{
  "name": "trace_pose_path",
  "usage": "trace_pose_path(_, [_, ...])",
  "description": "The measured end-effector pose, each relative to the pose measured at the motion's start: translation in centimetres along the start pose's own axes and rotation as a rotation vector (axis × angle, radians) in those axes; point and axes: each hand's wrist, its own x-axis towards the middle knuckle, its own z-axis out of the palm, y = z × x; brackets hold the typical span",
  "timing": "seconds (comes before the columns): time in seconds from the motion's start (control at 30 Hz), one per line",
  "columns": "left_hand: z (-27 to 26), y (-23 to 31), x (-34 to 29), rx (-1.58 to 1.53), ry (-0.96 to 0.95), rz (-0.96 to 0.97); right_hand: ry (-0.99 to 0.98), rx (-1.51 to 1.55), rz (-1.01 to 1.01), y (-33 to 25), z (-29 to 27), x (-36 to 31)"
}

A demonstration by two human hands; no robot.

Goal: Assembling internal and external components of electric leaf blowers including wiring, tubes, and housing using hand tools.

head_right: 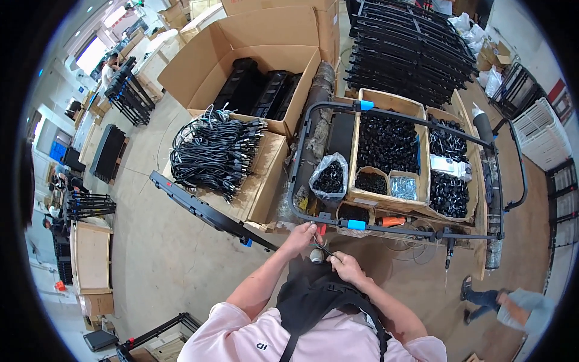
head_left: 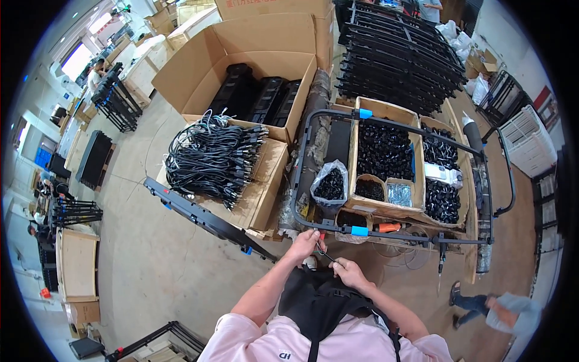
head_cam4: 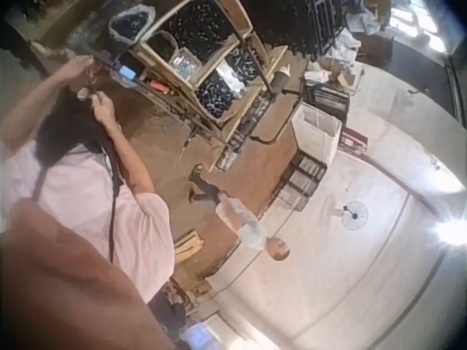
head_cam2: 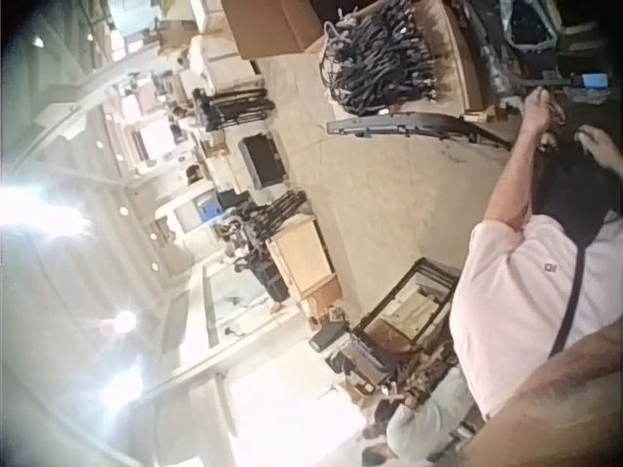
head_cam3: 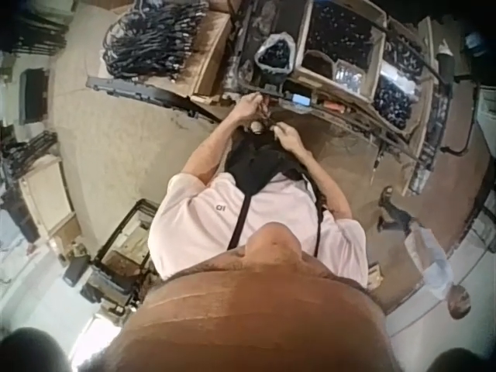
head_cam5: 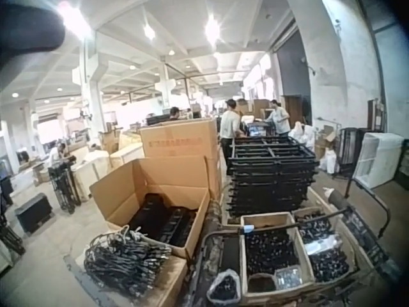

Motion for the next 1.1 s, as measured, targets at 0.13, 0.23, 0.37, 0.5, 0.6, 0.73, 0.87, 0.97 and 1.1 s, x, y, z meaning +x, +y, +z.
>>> trace_pose_path(0.13, [-0.5,-0.2,0.0,-0.092,0.033,-0.013,-0.009,0.016,-0.030,-1.5,0.5,0.0])
trace_pose_path(0.23, [0.1,-0.6,-0.2,-0.088,0.144,-0.018,-0.006,0.005,-0.040,-1.6,0.6,0.3])
trace_pose_path(0.37, [0.4,-1.2,0.0,-0.019,0.175,0.144,0.001,0.006,0.001,-1.6,0.6,0.5])
trace_pose_path(0.5, [-0.5,-1.7,0.6,-0.118,0.183,0.032,-0.015,0.012,0.011,-2.5,0.6,0.8])
trace_pose_path(0.6, [0.3,-0.6,0.4,-0.215,0.170,-0.019,-0.011,0.025,-0.005,-2.1,0.5,1.1])
trace_pose_path(0.73, [-0.3,-1.3,-0.2,-0.143,0.184,-0.043,-0.026,0.123,0.001,-3.5,0.6,1.8])
trace_pose_path(0.87, [-0.6,-3.0,-2.4,-0.465,0.270,-0.132,-0.075,0.318,0.142,-5.7,0.8,3.9])
trace_pose_path(0.97, [-1.5,-5.5,-3.6,-0.579,0.291,-0.147,-0.116,0.404,0.187,-7.3,1.9,5.4])
trace_pose_path(1.1, [-1.9,-5.4,-5.3,0.082,0.263,-0.099,-0.031,0.187,0.122,-6.7,3.0,6.4])
